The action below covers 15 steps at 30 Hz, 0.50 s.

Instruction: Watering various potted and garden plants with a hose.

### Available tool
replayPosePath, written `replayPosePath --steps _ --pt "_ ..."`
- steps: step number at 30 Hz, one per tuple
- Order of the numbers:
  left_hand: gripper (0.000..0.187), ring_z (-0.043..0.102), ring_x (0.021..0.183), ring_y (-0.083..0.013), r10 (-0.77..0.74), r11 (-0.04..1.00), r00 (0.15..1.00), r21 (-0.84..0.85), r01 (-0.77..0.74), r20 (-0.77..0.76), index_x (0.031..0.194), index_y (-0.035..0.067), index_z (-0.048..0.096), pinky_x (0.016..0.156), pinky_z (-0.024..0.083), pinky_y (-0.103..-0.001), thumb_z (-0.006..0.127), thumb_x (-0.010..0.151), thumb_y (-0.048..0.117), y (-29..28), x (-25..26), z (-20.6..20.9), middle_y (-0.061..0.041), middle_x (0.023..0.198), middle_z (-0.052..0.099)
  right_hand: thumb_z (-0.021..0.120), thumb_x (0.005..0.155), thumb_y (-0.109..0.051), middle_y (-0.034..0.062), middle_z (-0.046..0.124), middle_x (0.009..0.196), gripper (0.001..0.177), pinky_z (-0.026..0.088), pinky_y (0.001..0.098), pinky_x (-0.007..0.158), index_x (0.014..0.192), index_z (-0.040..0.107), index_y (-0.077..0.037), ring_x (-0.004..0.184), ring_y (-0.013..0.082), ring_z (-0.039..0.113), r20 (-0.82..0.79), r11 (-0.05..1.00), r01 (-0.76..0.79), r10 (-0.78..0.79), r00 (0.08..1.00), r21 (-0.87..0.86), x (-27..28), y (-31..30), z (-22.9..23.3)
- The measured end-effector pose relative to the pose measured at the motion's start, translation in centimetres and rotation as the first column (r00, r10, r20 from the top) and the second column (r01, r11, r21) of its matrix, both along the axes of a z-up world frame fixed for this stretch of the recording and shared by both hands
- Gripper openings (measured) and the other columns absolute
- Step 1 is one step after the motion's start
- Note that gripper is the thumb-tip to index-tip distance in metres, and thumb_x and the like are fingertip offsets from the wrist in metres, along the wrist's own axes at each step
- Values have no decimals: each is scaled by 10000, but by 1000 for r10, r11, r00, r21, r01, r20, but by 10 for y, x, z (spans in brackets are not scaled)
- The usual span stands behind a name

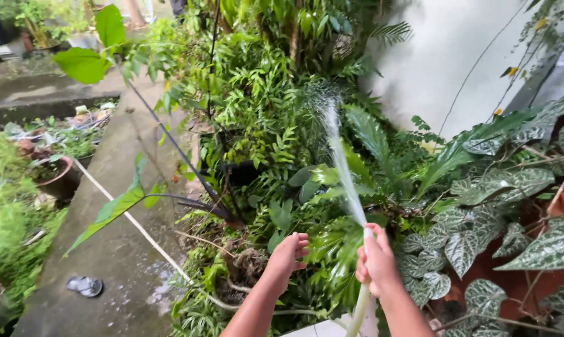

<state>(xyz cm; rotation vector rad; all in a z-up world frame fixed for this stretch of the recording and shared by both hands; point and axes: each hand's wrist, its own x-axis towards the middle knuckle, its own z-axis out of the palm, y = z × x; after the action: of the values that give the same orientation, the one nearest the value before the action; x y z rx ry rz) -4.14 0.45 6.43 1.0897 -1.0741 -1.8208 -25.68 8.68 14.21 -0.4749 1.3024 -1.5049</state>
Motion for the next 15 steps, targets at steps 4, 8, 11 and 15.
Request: replayPosePath --steps 4,8,11,15 --pt "516 648 1145 -187 -30 999 999 -27 29 -32 1320 143 641 887 545 -407 452 997 498 -20 -28 10 -37 1311 672 430 1026 -254 41 435 658 295 288 308 331 1309 483 -322 375 132 340 -63 991 -113 118 991 75 -15 -14 10" --pt "479 644 1132 -189 -112 991 991 -87 106 -70 1317 133 646 870 536 -388 456 1019 457 -54 -48 24 -40 1292 684 422 1029 -254 45 440 657 275 291 313 319 1298 473 -277 368 133 351 -83 998 -54 53 995 -14 -25 -26 37" --pt "457 648 1129 -181 -163 974 983 -171 147 -87 1314 138 651 855 529 -377 457 1028 437 -91 -68 53 -40 1279 690 422 1034 -253 49 440 663 259 295 305 317 1289 467 -267 367 130 352 -103 994 11 -22 994 -105 -39 -41 68" --pt "436 653 1148 -162 -226 948 973 -237 212 -34 1308 150 642 863 523 -361 483 1019 436 -120 -78 81 -17 1272 689 399 1034 -242 61 451 669 258 294 297 293 1281 464 -271 351 128 349 -169 961 74 -122 978 -266 -50 -55 95"
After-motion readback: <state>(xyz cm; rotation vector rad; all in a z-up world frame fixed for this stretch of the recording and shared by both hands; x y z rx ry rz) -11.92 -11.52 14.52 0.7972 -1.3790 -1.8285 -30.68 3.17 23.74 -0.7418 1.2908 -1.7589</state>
